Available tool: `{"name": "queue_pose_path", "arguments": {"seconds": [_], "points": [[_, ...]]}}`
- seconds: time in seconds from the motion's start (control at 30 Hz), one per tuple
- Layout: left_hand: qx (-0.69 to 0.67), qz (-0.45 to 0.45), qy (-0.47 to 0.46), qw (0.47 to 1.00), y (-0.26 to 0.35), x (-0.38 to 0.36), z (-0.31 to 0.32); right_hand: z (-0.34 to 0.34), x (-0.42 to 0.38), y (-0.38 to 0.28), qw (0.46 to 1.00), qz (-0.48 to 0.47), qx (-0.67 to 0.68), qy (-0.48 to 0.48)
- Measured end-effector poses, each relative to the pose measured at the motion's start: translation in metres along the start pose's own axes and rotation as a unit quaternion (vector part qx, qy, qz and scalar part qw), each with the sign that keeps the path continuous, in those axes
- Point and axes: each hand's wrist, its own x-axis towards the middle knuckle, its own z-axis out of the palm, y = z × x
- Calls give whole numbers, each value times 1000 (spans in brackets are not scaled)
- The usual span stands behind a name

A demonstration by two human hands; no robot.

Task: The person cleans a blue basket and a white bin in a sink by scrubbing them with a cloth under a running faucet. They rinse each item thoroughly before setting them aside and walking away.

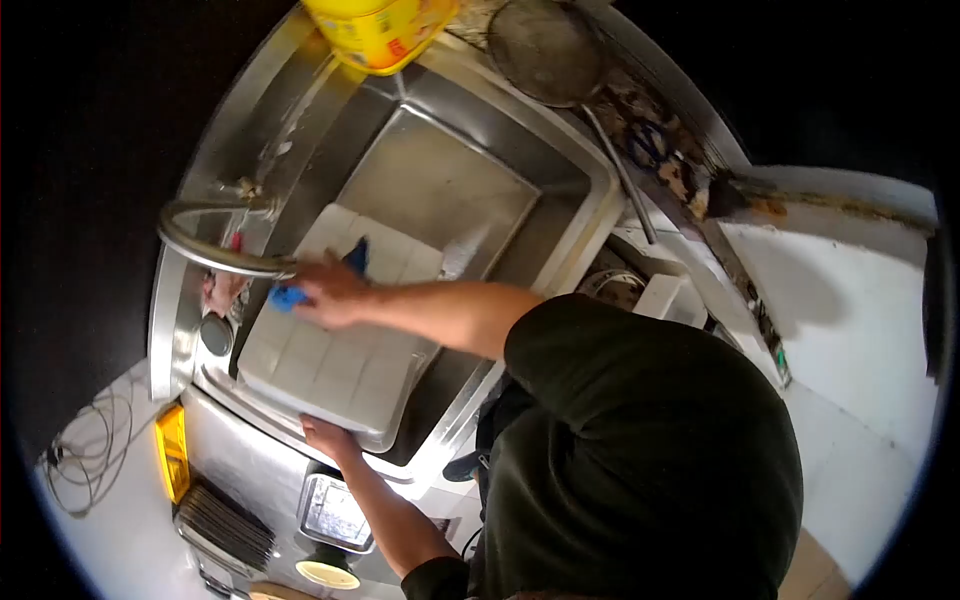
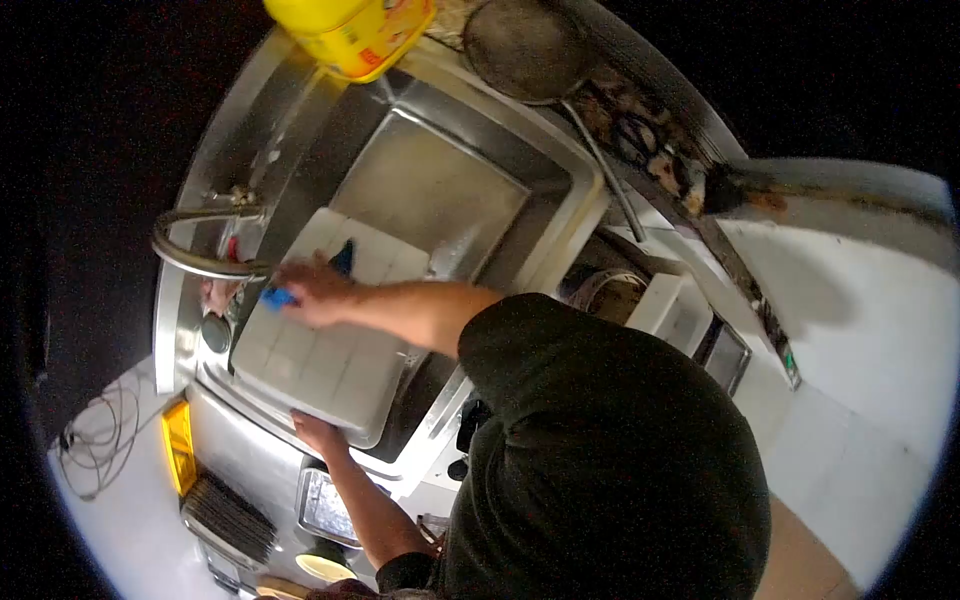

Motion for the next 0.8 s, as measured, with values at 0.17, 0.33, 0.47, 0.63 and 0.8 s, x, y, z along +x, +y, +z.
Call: {"name": "queue_pose_path", "arguments": {"seconds": [0.17, 0.33, 0.47, 0.63, 0.8], "points": [[17, -79, 11, 997, -8, 11, -9, 3, -61, -100, 996, 71, 40, -21], [60, -56, -3, 997, -6, 9, -16, -36, -103, -53, 978, 207, 8, -34], [-21, -47, -21, 998, -9, 4, -12, -24, -52, 53, 961, 261, -94, 12], [34, -37, 24, 998, -7, -19, 3, -26, 46, 113, 929, 368, -31, 12], [13, 11, 11, 1000, -13, -13, 5, -58, -28, 119, 855, 511, -65, 60]]}}
